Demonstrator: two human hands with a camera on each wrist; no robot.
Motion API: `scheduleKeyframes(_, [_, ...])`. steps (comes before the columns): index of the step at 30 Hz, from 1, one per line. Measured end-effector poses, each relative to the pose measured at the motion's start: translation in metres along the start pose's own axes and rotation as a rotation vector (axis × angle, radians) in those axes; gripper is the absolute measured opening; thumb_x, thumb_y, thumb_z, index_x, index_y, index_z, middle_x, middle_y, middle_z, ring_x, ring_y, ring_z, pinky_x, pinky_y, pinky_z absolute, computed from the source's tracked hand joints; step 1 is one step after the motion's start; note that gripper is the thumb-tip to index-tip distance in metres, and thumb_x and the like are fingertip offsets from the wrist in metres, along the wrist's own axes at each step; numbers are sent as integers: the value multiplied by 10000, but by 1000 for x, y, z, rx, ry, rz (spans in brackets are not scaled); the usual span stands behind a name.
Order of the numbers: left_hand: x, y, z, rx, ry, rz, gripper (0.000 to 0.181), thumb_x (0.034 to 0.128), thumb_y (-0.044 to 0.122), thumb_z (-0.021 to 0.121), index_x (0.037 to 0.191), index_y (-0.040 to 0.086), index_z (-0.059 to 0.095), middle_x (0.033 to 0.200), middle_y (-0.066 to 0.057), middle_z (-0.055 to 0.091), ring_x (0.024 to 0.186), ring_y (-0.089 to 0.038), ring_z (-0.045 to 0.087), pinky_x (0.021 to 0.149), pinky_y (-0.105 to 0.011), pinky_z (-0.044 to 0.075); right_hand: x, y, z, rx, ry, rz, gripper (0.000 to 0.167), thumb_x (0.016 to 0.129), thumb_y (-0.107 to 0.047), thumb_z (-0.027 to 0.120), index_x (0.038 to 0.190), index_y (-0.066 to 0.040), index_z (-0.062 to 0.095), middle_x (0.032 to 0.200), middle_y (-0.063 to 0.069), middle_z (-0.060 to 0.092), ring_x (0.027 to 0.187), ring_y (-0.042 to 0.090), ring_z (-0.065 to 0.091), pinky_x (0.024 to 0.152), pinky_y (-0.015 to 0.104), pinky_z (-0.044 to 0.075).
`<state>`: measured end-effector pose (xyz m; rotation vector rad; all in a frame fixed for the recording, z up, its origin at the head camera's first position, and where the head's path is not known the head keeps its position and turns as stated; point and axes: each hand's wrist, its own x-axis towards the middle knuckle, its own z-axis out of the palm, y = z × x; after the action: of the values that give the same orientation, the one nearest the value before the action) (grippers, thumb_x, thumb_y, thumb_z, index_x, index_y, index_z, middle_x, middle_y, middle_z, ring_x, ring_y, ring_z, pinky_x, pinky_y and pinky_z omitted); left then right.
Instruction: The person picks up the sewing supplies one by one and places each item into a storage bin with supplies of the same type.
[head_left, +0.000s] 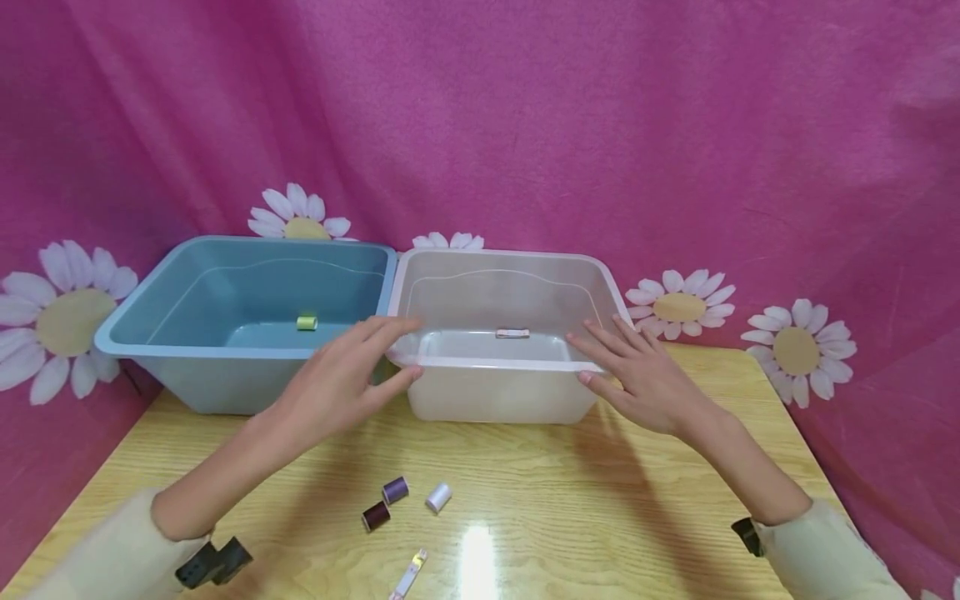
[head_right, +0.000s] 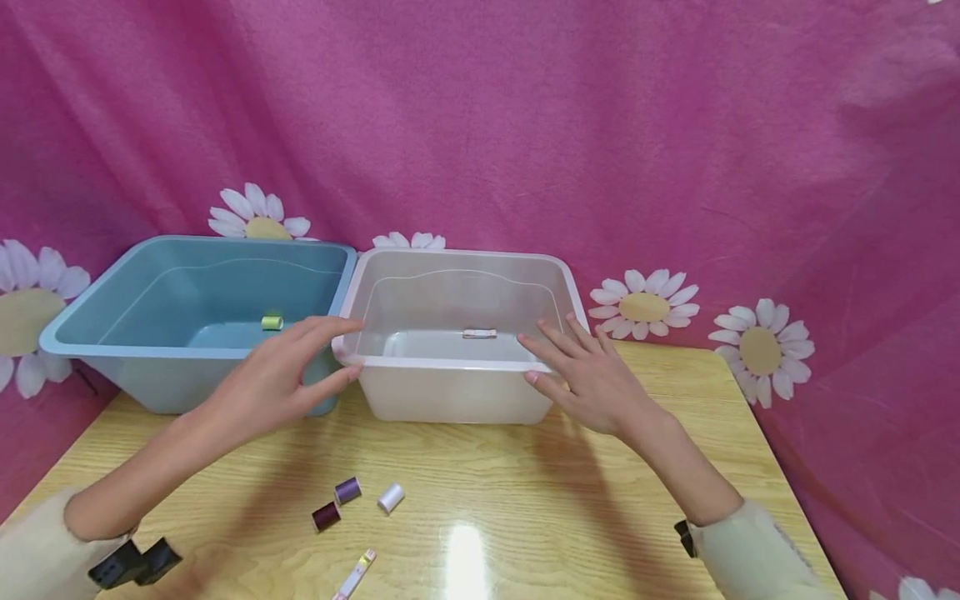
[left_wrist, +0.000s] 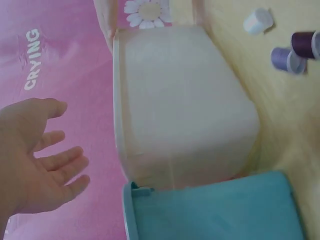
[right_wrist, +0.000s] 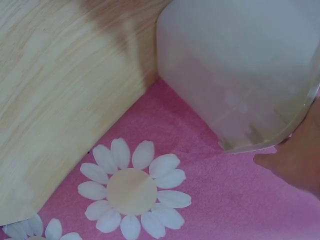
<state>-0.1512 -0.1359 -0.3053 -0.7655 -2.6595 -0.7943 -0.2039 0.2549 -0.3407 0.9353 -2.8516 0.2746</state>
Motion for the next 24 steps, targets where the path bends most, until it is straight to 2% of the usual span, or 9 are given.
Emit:
scheduleKeyframes(3, [-9, 0, 5, -93, 24, 23, 462, 903, 187, 768, 1325, 79, 612, 1291, -81, 624, 1148, -245, 593, 894, -446, 539, 0, -1, 1, 10, -14, 3, 549, 1050, -457, 451, 1555, -257, 375, 1601, 81, 306, 1476, 416, 147, 1143, 637, 102])
scheduleKeyframes(7, [-24, 1, 12, -209, 25, 27, 379, 877, 102, 784, 1235, 77, 663, 1198, -15, 667, 1053, -172, 617, 876, -387, 542, 0, 0, 2, 9, -18, -1, 542, 1056, -450, 437, 1557, -256, 369, 1602, 79, 304, 1477, 412, 151, 1153, 614, 107])
scheduleKeyframes(10, [-36, 0, 17, -242, -2, 3, 374, 870, 98, 789, 1222, 104, 666, 1174, 24, 673, 1032, -157, 625, 866, -372, 546, 0, 1, 2, 8, -18, -6, 537, 1059, -440, 432, 1560, -257, 362, 1602, 80, 305, 1476, 411, 156, 1157, 603, 114])
scheduleKeyframes(14, [-50, -6, 27, -271, -65, -63, 365, 887, 107, 771, 1233, 122, 656, 1185, 25, 671, 1058, -195, 634, 886, -390, 543, -1, 0, 2, 9, -17, -6, 538, 1059, -435, 434, 1560, -252, 362, 1603, 74, 304, 1475, 411, 160, 1157, 599, 123])
scheduleKeyframes(17, [-59, -14, 36, -294, -84, -111, 355, 892, 107, 766, 1228, 122, 653, 1186, 25, 675, 1057, -186, 641, 890, -381, 541, -1, 0, 2, 9, -13, -6, 540, 1058, -436, 435, 1560, -250, 363, 1602, 73, 307, 1476, 404, 164, 1159, 595, 121])
scheduleKeyframes(20, [-70, -22, 47, -314, -78, -120, 358, 887, 90, 767, 1222, 106, 643, 1170, 11, 679, 1041, -168, 647, 879, -357, 542, 0, 0, 3, 6, -6, -9, 540, 1058, -436, 432, 1559, -248, 364, 1602, 69, 308, 1477, 396, 168, 1162, 590, 113])
scheduleKeyframes(24, [-82, -33, 59, -360, -87, -119, 361, 880, 58, 765, 1215, 77, 631, 1135, -24, 684, 1026, -209, 660, 865, -348, 546, 1, -1, 4, 0, -5, -12, 535, 1060, -436, 425, 1559, -255, 363, 1606, 57, 300, 1478, 390, 168, 1166, 586, 102])
